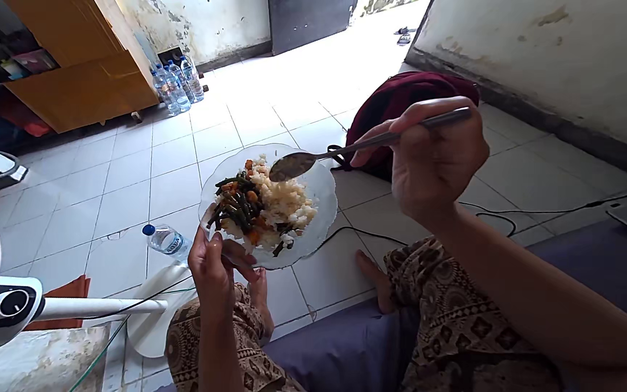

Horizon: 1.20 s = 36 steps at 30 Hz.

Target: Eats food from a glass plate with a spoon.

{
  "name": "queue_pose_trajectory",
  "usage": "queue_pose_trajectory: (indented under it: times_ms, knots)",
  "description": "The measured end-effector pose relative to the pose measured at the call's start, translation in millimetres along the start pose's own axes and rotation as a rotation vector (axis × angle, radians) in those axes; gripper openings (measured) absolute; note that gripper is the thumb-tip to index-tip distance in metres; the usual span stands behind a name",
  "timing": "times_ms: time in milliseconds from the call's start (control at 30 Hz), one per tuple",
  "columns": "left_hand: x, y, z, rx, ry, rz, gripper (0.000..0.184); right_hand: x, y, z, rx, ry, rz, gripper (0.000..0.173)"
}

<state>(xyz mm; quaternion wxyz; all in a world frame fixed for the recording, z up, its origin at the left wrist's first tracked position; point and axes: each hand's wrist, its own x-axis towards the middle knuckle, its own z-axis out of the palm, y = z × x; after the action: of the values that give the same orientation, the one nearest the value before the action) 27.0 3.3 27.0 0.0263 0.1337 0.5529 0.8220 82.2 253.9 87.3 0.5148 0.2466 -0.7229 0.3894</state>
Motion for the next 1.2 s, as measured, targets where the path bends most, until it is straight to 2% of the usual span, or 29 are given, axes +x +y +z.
queue_pose_trajectory:
  times_ms: [133, 333, 500, 733, 833, 967, 1200]
  knots:
    - [0, 0, 2, 0.002, -0.002, -0.01, 0.034, -1, 1, 3, -0.012, -0.043, 0.063, 0.014]
    - [-1, -2, 2, 0.001, -0.052, -0.014, 0.034, -3, 7, 5, -0.125, -0.029, -0.033, 0.014]
    - [-2, -1, 4, 0.008, -0.079, -0.038, 0.036, -7, 2, 12, -0.086, -0.038, -0.004, 0.013]
    - [-3, 0, 5, -0.005, -0.085, -0.033, 0.036, -3, 7, 7, -0.223, 0.005, -0.013, 0.015]
    - [-3, -1, 3, -0.006, -0.096, -0.02, 0.037, -3, 7, 8, -0.22, 0.003, -0.024, 0.014]
    - [-3, -1, 2, 0.005, -0.088, -0.02, 0.037, -7, 11, 9, -0.163, -0.102, -0.025, 0.015]
    - [-2, 0, 1, -0.001, -0.084, -0.016, 0.038, -2, 0, 4, -0.094, 0.005, -0.005, 0.014]
